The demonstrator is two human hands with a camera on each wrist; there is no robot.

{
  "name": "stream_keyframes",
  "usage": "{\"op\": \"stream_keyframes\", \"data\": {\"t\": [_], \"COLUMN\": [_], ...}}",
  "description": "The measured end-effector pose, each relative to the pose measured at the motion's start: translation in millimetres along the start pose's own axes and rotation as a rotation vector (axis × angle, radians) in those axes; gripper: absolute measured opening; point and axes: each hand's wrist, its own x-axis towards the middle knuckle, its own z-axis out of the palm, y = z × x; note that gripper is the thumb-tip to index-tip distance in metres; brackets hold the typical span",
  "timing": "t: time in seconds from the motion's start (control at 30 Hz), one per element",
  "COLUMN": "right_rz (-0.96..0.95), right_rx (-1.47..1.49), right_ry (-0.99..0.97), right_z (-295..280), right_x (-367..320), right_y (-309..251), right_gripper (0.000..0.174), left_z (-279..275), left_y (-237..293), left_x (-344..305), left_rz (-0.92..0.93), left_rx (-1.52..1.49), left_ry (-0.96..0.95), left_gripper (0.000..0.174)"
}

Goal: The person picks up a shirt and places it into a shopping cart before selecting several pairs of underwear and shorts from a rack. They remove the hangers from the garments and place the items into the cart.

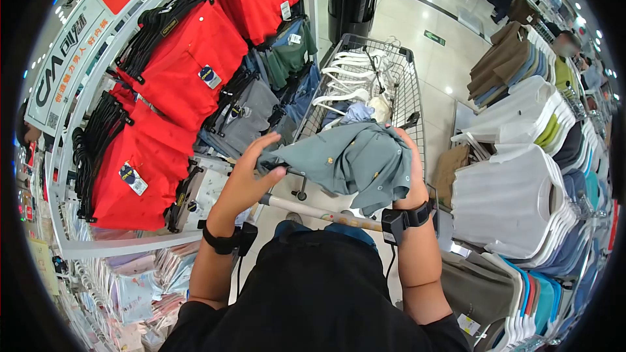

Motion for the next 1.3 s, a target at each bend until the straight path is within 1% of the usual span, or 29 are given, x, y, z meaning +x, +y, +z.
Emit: {"op": "stream_keyframes", "data": {"t": [0.1,0.13,0.2,0.23,0.27,0.3,0.37,0.4,0.5,0.53,0.63,0.67,0.77,0.8,0.83,0.9,0.93,0.97,1.03,1.07,1.13,1.2,1.23,1.27,1.3], "right_rz": [0.068,0.03,-0.042,0.041,0.123,0.203,0.261,0.289,0.191,0.163,-0.048,-0.092,-0.145,0.126,0.27,0.553,0.245,0.155,-0.013,-0.028,-0.063,-0.021,0.002,-0.035,-0.059], "right_rx": [0.032,0.027,0.014,0.045,0.075,0.106,0.134,0.149,-0.01,-0.122,-0.711,-0.966,-1.518,-1.8,-1.769,-1.692,-1.291,-0.989,-0.383,-0.229,0.076,0.154,0.193,0.137,0.09], "right_ry": [0.102,0.11,0.12,0.069,0.019,-0.03,-0.102,-0.139,0.047,0.012,-0.196,-0.155,-0.267,-0.224,-0.232,-0.252,-0.465,-0.41,-0.284,-0.201,-0.03,-0.385,-0.564,-0.521,-0.431], "right_z": [-21.6,-29.2,-36.5,-35.0,-31.8,-29.4,-41.6,-42.7,-38.0,-35.2,-51.3,-54.1,-79.9,-59.5,-59.7,-66.1,-80.6,-92.0,-90.5,-87.5,-56.2,-81.6,-84.9,-87.0,-83.7], "right_x": [9.7,12.7,17.5,18.9,19.8,20.5,29.5,31.4,29.2,26.3,13.4,9.9,11.6,7.4,10.1,16.9,9.8,3.5,-6.5,-6.4,-4.8,15.5,20.5,21.2,19.9], "right_y": [-2.0,1.7,9.7,9.7,8.3,7.2,9.2,10.1,14.7,14.7,19.7,22.0,41.5,37.5,36.3,36.6,36.1,30.0,21.3,18.1,4.4,1.2,0.6,2.0,4.7], "right_gripper": [0.025,0.026,0.028,0.029,0.03,0.031,0.033,0.033,0.038,0.046,0.068,0.085,0.075,0.059,0.055,0.047,0.036,0.032,0.027,0.027,0.029,0.035,0.038,0.036,0.037], "left_z": [2.9,9.9,11.4,11.9,19.4,21.1,23.6,24.6,16.1,12.7,4.3,2.2,0.2,0.5,0.3,-2.7,-5.2,-8.1,-13.2,-15.6,-18.6,-18.6,-16.9,-14.3,-11.2], "left_y": [-8.0,-16.8,-29.3,-36.1,-44.3,-41.5,-31.8,-24.4,-21.3,-22.1,-21.9,-18.5,-17.7,-17.8,-18.0,-16.1,-15.6,-17.2,-21.3,-19.9,-15.4,-25.1,-30.1,-33.5,-28.9], "left_x": [-11.7,-12.5,-15.0,-15.2,-11.1,-9.2,-6.3,-2.0,-0.6,-0.4,0.4,0.2,-2.5,-2.4,-2.1,-2.7,-3.7,-4.9,-9.0,-11.2,-15.5,-23.3,-27.1,-29.6,-31.0], "left_rz": [-0.133,-0.082,-0.174,-0.218,-0.061,-0.11,-0.211,-0.236,-0.222,-0.226,-0.233,-0.234,-0.244,-0.247,-0.249,-0.283,-0.299,-0.282,-0.254,-0.25,-0.239,-0.219,-0.208,-0.229,-0.232], "left_rx": [-0.318,-0.334,-0.374,-0.392,-0.386,-0.493,-0.708,-0.71,-0.751,-0.777,-0.83,-0.829,-0.819,-0.816,-0.814,-0.672,-0.599,-0.518,-0.356,-0.318,-0.248,-0.196,-0.168,-0.204,-0.226], "left_ry": [-0.115,-0.055,-0.002,0.026,0.166,0.241,0.387,0.444,0.414,0.442,0.534,0.571,0.629,0.637,0.646,0.627,0.62,0.6,0.557,0.519,0.437,0.353,0.312,0.27,0.258], "left_gripper": [0.054,0.042,0.033,0.029,0.022,0.022,0.022,0.022,0.022,0.021,0.022,0.023,0.024,0.025,0.026,0.023,0.022,0.022,0.025,0.025,0.025,0.025,0.025,0.024,0.023]}}
